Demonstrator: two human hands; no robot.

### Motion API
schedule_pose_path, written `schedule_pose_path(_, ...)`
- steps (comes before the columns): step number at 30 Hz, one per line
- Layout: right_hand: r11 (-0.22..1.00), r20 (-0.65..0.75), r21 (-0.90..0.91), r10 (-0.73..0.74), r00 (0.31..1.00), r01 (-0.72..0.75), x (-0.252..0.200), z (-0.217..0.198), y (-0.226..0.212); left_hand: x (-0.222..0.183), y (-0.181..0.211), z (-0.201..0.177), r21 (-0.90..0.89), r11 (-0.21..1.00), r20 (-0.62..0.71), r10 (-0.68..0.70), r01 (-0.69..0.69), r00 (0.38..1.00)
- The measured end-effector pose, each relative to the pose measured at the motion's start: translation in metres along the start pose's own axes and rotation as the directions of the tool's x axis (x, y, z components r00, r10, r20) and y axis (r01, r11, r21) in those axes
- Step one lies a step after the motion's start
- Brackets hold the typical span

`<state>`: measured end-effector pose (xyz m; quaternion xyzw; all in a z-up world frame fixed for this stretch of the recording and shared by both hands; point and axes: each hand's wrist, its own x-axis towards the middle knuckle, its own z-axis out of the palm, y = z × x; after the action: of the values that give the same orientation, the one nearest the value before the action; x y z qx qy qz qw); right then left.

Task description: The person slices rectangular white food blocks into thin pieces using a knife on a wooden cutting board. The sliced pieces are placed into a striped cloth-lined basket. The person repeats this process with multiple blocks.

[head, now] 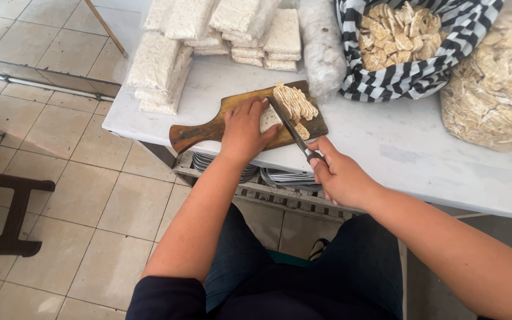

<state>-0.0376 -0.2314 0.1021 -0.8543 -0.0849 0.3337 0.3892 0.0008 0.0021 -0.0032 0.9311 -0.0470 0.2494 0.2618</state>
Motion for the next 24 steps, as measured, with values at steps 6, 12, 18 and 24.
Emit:
schedule_pose_path(6, 0.997, 0.023, -0.058, -0.054, 0.998, 0.055, 0.028, 0.004, -0.001, 0.0, -0.004, 0.002, -0.021, 1.0, -0.004, 0.006, -0.006, 1.0)
schedule_pose_path(12, 0.995, 0.044, 0.017, -0.095, 0.994, 0.094, 0.054, 0.006, -0.004, -0.001, 0.001, -0.003, -0.037, 0.999, -0.08, 0.037, -0.04, 0.996)
schedule_pose_path(18, 0.999, 0.045, 0.043, -0.018, 0.999, 0.016, 0.02, 0.0, 0.024, -0.001, 0.0, -0.002, -0.057, 0.998, -0.018, -0.009, 0.008, 1.0)
schedule_pose_path(24, 0.997, -0.052, 0.05, -0.053, 0.997, 0.055, 0.029, -0.002, 0.016, -0.002, 0.0, -0.004, -0.088, 0.996, -0.033, 0.019, -0.022, 0.999)
